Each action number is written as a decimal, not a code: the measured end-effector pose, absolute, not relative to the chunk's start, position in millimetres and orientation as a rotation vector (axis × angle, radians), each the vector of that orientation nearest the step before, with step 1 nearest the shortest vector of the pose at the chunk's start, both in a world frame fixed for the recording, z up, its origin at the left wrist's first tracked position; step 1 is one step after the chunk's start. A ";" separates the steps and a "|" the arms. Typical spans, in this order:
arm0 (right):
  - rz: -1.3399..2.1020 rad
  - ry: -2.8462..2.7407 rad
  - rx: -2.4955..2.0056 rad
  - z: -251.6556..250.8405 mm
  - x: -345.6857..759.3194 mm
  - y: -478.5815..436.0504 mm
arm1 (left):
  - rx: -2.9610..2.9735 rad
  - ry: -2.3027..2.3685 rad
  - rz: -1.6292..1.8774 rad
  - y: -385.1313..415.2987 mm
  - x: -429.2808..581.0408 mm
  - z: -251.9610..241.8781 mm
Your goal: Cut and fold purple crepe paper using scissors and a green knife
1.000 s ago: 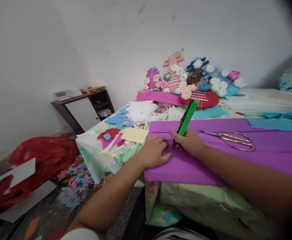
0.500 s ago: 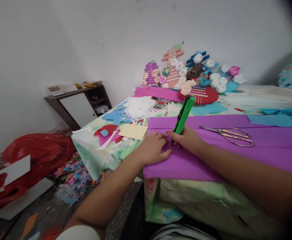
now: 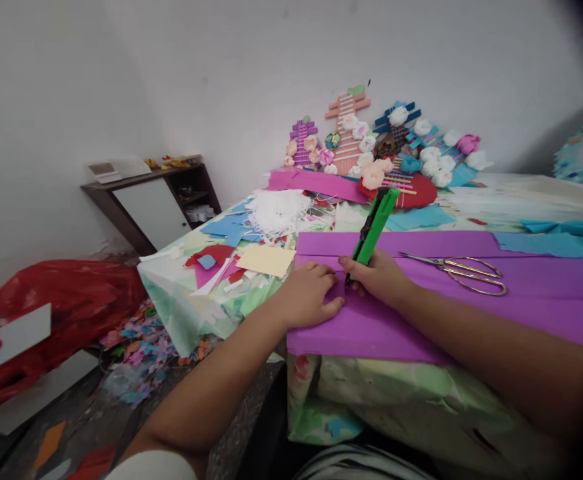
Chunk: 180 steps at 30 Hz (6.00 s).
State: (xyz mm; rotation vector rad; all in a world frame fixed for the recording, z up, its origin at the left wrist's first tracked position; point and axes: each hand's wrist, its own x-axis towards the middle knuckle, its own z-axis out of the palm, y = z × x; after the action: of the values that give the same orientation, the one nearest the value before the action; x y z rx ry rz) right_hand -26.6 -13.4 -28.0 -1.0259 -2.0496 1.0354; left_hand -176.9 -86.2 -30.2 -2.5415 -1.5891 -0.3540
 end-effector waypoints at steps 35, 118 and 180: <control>1.027 -2.111 -1.005 -26.1 -26.3 -15.6 | -2.555 -1.633 -0.346 -86.6 -175.8 -28.5; 1.136 -2.220 -0.971 -23.2 -21.0 -19.0 | -2.566 -1.639 -0.386 -86.3 -175.8 -28.2; 0.710 -2.265 -1.038 -25.9 -25.9 -21.8 | -2.555 -1.625 -0.359 -86.8 -175.3 -26.0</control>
State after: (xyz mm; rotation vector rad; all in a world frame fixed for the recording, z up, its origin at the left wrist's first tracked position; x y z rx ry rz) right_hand -25.9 -21.8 -25.9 -1.0383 -2.2654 0.7102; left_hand -175.3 -86.8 -26.0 -2.5554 -1.6253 -0.3592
